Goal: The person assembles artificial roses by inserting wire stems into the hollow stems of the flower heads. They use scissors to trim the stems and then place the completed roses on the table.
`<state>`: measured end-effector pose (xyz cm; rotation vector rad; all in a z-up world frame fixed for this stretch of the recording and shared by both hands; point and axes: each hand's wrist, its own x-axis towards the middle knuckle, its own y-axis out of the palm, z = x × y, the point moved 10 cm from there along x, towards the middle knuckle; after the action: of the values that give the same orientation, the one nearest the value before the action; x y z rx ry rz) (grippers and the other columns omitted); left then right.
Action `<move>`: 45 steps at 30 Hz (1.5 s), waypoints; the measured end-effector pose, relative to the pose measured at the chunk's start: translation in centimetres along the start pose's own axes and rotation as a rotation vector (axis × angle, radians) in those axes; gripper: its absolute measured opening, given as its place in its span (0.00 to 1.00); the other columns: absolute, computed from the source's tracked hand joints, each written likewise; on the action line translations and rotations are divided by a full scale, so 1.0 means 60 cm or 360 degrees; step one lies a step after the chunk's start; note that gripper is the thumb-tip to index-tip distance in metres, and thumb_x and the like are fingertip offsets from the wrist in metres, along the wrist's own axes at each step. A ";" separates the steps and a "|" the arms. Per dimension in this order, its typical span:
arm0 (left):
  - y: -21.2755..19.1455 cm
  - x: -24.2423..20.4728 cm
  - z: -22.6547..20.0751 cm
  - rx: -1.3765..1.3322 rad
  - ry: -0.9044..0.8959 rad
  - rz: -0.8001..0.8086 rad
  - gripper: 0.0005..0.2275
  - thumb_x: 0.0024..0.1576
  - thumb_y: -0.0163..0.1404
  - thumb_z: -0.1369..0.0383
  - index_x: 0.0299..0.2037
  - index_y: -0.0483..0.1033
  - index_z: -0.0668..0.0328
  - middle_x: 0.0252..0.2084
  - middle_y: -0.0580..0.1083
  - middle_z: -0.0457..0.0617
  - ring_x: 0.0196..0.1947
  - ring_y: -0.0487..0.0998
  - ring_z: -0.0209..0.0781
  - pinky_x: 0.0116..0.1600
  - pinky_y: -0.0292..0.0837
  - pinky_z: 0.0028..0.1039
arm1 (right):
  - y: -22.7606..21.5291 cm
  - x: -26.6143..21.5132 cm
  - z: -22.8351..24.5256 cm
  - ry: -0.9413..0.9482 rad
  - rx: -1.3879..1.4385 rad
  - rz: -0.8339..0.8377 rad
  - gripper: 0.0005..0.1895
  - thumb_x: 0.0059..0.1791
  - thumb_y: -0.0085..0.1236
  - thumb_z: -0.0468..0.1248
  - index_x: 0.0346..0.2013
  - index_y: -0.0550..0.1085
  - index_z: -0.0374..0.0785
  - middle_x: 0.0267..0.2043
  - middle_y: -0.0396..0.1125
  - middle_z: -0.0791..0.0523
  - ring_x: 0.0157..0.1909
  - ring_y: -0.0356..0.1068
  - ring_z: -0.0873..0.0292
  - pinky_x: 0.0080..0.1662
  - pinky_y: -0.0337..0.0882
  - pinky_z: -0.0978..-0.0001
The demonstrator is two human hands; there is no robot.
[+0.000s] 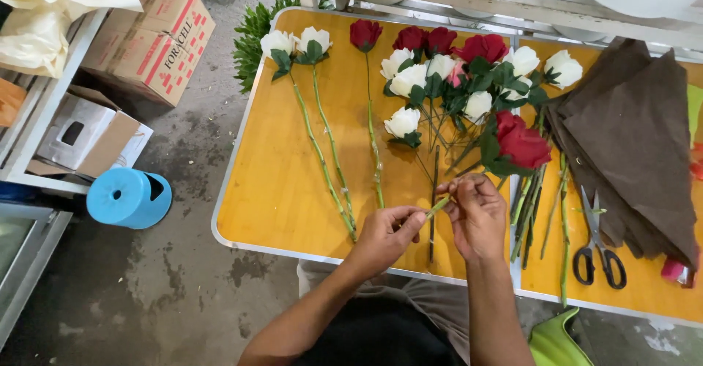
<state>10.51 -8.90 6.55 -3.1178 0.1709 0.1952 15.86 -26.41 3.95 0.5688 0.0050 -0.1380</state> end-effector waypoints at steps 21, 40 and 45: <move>-0.190 0.198 0.049 -0.0675 0.0083 -0.0731 0.23 0.59 0.48 0.79 0.65 0.62 0.85 0.43 0.71 0.63 0.36 0.83 0.51 0.40 0.85 0.36 | -0.001 -0.096 -0.020 -0.0872 -0.1777 0.0069 0.10 0.53 0.61 0.31 0.48 0.82 0.38 0.42 0.74 0.51 0.44 0.74 0.52 0.38 0.75 0.70; -0.198 0.257 0.004 0.0460 -0.0043 -0.0853 0.21 0.54 0.48 0.61 0.59 0.79 0.51 0.48 0.82 0.52 0.52 0.81 0.56 0.59 0.75 0.45 | -0.033 -0.084 -0.046 -0.0754 -0.2073 0.0062 0.06 0.51 0.63 0.36 0.41 0.83 0.42 0.43 0.74 0.56 0.47 0.75 0.52 0.50 0.76 0.61; -0.222 0.323 0.117 0.0755 -0.0046 -0.0791 0.21 0.54 0.50 0.62 0.59 0.79 0.51 0.39 0.82 0.51 0.47 0.83 0.56 0.57 0.76 0.45 | -0.028 -0.089 -0.042 -0.0773 -0.2067 0.0069 0.05 0.51 0.63 0.35 0.41 0.83 0.41 0.43 0.74 0.56 0.46 0.75 0.51 0.49 0.76 0.61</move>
<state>30.20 2.41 -2.73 -2.5792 -0.4810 0.1594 10.43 -25.74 1.14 -0.7699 -0.3663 -0.1953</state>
